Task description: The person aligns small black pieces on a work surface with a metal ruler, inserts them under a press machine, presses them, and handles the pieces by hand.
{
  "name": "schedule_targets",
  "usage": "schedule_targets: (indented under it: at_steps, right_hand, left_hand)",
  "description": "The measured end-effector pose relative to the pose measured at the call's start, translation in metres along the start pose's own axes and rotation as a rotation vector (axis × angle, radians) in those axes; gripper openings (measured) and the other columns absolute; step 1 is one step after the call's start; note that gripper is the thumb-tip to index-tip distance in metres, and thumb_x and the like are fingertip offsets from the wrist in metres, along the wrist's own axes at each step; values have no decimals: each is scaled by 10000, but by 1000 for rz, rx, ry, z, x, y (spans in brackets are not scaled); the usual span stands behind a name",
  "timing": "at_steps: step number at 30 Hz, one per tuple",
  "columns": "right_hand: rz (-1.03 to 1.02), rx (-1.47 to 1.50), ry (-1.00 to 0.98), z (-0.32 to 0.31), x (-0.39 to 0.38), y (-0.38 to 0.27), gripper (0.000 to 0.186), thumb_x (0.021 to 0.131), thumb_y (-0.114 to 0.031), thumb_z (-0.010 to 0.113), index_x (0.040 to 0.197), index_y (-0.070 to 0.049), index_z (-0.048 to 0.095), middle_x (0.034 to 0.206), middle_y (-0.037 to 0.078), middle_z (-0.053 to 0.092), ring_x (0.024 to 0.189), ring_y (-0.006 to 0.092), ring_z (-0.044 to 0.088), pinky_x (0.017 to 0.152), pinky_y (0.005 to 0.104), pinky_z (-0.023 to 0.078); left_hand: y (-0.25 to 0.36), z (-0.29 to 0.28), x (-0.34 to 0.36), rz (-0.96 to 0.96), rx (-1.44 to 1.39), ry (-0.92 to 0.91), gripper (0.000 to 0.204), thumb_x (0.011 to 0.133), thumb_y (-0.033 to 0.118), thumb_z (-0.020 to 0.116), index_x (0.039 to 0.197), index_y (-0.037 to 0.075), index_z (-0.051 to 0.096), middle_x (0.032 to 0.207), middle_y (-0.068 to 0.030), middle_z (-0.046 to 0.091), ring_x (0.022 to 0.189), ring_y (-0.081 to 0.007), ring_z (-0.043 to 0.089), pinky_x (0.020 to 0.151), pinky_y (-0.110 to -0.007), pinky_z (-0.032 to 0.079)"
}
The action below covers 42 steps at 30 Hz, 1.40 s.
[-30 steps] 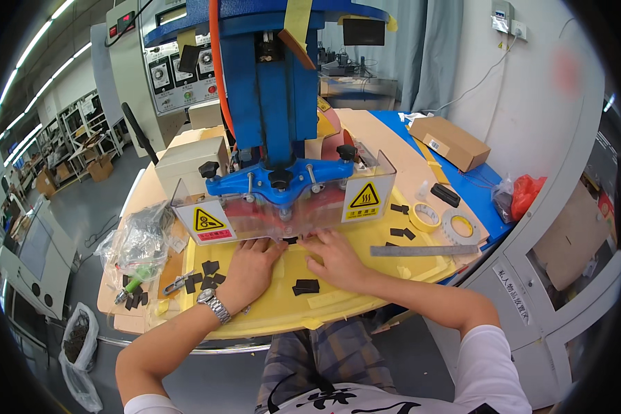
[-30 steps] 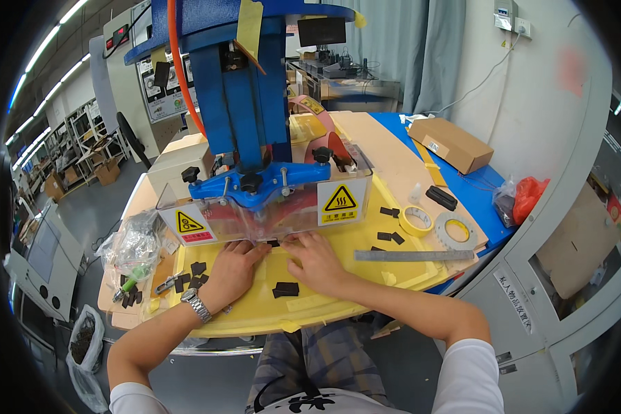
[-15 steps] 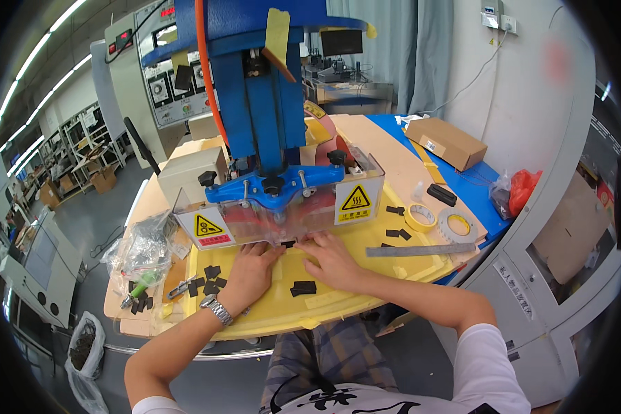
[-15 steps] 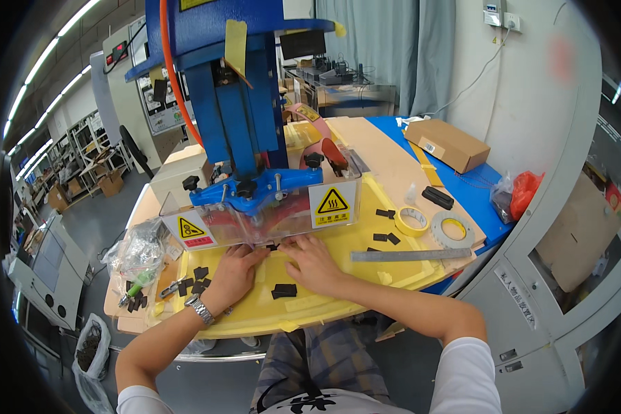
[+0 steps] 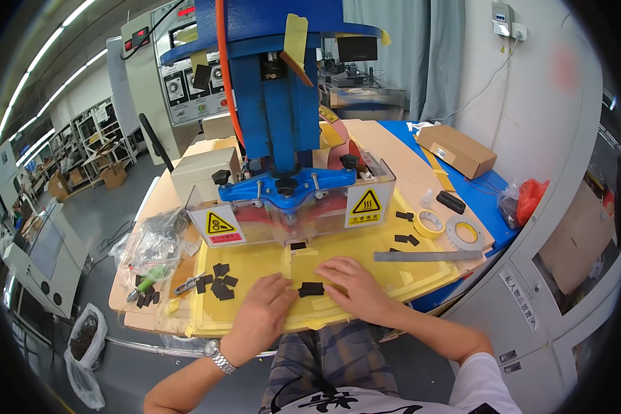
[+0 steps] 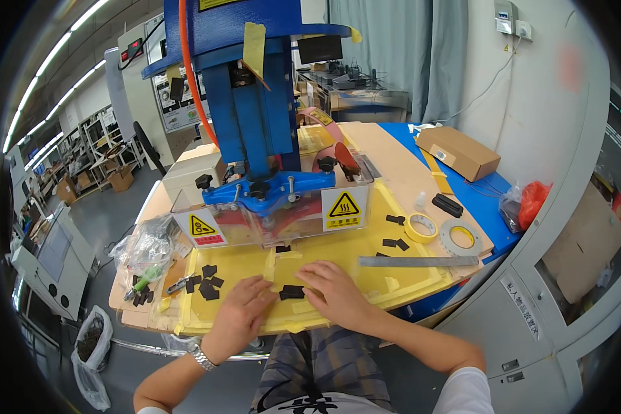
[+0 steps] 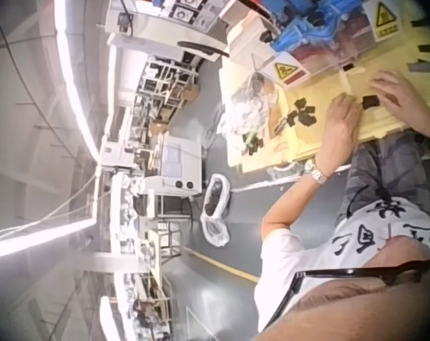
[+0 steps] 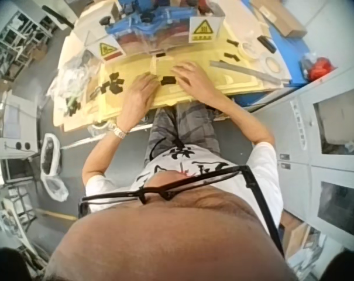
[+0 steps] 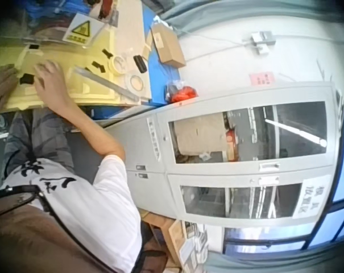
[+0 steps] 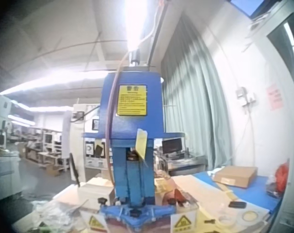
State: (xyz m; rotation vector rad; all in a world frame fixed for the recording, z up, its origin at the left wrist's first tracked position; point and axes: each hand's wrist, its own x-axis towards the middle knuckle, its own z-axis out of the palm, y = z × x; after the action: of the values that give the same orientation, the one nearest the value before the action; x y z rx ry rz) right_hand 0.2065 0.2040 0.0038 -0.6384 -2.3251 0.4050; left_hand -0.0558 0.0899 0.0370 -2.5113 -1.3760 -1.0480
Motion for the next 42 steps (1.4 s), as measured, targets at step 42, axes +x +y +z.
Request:
schedule_targets:
  at_steps: [42]
  right_hand:
    - [135,11,54,19,6,-17,307,1008,-225,831,1294,-114,850,1266,105,751,1265,342,665,1129,477,495]
  left_hand:
    - [1,39,10,-229,-76,176,285,953,-63,724,1236,-75,748,1317,-248,735,1281,-470,685,1111,-532,564]
